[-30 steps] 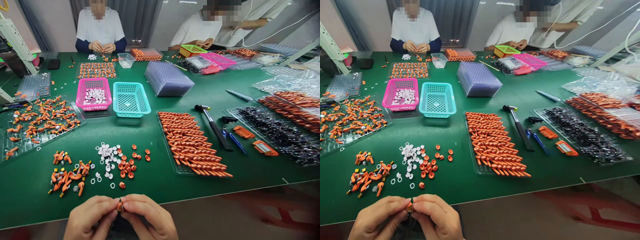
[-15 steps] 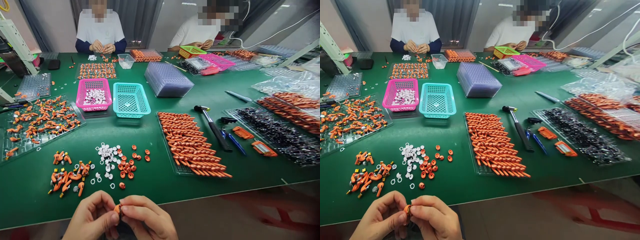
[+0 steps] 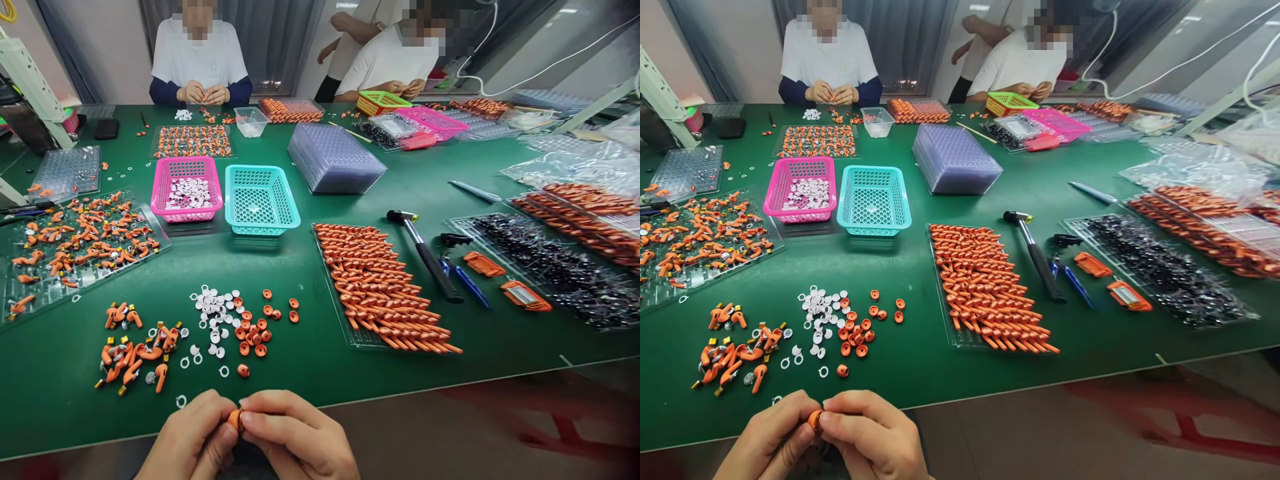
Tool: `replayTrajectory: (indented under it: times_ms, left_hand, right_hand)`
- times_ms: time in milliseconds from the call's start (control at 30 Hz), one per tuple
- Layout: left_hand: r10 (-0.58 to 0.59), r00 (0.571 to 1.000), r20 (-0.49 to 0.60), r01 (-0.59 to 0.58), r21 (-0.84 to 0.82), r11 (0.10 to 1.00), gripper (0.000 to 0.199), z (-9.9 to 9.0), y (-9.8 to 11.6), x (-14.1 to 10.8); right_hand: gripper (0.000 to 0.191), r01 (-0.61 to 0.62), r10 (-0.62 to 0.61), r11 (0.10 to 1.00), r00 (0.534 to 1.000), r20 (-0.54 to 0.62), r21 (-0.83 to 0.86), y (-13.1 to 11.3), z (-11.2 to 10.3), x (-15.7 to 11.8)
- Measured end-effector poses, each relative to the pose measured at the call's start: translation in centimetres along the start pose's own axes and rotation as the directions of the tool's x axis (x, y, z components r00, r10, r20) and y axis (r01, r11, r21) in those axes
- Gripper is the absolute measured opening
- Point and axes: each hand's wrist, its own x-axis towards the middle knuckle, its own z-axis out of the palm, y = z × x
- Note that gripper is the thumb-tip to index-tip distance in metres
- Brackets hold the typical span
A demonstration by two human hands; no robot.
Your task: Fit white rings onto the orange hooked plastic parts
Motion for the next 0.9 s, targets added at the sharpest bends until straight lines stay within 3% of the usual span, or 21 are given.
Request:
replayTrajectory:
  times_ms: [100, 300, 567, 900]
  left_hand:
    - [0.045, 0.999, -0.024, -0.043, 0.053, 0.998, 0.034, 0.0, 0.2, 0.2]
    - [-0.028, 1.000, 0.004, 0.028, 0.051, 0.998, 0.041, -0.3, 1.0, 0.5]
    - [0.036, 0.999, 0.000, -0.036, 0.131, 0.991, 0.036, -0.7, 1.7, 0.5]
    - [-0.120, 0.991, 0.054, 0.124, -0.086, 0.989, 0.037, -0.5, 1.1, 0.3]
  right_hand:
    - [0.040, 0.001, -0.001, 1.000, 1.000, 0.026, -0.016, 0.1, -0.2, 0.0]
    - [0.036, -0.056, 0.055, 0.998, 0.998, 0.025, 0.039, -0.3, -0.4, 0.5]
    - [0.027, -0.091, 0.093, 0.988, 0.996, -0.008, 0.121, -0.5, -0.4, 1.3]
    - [0.029, -0.097, 0.100, 0.992, 0.994, -0.037, 0.081, -0.9, -0.5, 1.2]
